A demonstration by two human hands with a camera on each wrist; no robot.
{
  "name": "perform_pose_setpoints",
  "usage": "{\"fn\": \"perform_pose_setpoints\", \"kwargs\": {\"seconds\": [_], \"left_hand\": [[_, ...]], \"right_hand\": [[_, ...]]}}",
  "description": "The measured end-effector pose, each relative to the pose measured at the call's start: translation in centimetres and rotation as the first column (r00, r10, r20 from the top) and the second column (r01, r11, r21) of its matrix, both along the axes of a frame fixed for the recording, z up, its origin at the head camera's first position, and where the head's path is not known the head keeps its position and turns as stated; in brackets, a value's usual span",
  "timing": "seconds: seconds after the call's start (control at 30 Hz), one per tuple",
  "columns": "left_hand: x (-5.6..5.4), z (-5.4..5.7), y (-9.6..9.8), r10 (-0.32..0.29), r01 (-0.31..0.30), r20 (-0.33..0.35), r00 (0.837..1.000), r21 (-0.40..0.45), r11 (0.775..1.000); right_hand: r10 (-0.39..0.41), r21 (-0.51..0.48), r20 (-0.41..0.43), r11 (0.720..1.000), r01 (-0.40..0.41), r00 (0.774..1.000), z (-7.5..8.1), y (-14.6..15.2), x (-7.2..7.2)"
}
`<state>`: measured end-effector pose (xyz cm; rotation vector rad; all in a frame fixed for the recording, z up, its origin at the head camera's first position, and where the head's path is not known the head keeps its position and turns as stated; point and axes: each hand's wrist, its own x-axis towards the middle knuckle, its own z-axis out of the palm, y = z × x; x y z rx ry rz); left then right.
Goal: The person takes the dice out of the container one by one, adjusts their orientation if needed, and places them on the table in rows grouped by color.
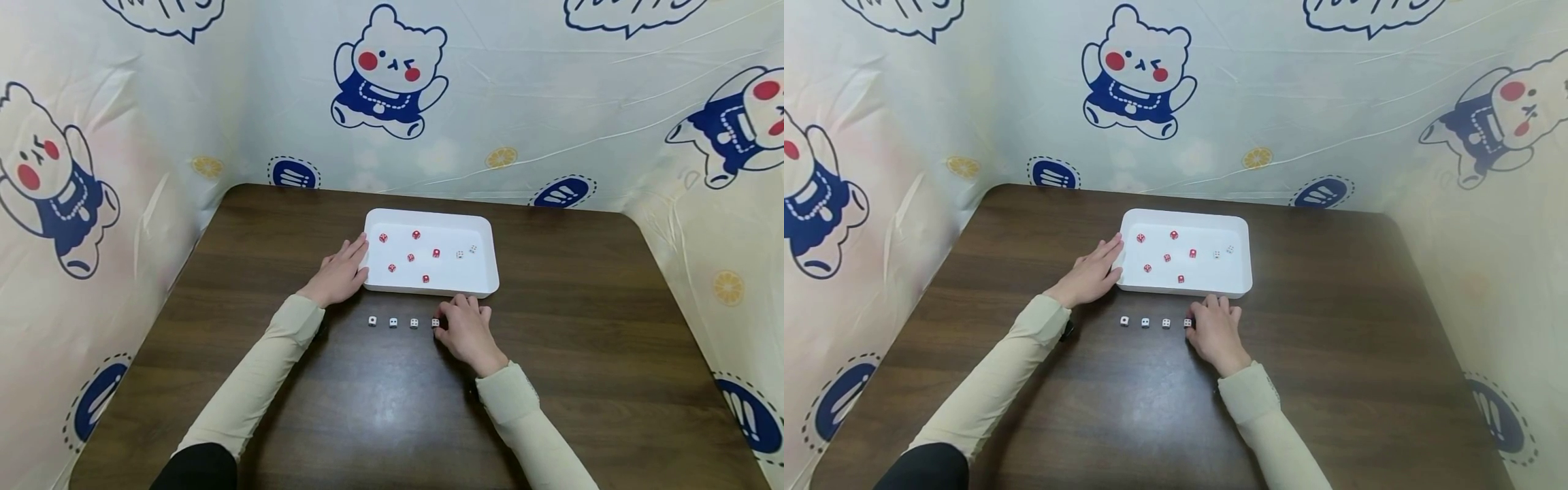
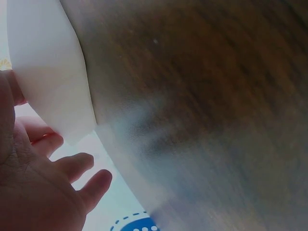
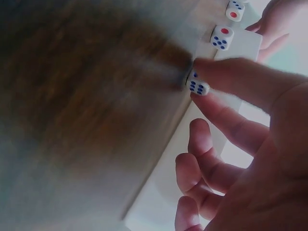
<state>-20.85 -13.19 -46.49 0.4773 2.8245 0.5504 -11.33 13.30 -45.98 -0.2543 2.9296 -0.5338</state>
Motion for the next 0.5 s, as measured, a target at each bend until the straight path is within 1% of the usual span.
{"fn": "perform_pose_setpoints", "kwargs": {"seconds": [0.13, 0.23, 0.37, 0.5], "left_hand": [[0.0, 0.0, 0.0, -0.002, 0.002, 0.001, 1.0, 0.002, 1.0], [0.0, -0.1, 0.0, 0.0, 0.0, 0.002, 1.0, 0.003, 1.0], [0.0, -0.1, 0.0, 0.005, -0.005, 0.004, 1.0, 0.004, 1.0], [0.0, 0.1, 0.1, 0.008, -0.008, 0.009, 1.0, 0.009, 1.0]], "right_hand": [[0.01, -0.003, -0.008, 1.0, -0.01, 1.0, 0.5, 0.2, 0.1], [0.016, -0.015, -0.029, 1.0, -0.016, 0.999, 1.4, 0.5, -0.1], [0.008, -0.015, -0.051, 1.0, -0.008, 0.999, 3.2, 1.1, -0.9], [-0.013, -0.008, -0.051, 1.0, 0.012, 0.999, 4.6, 1.8, -2.1]]}}
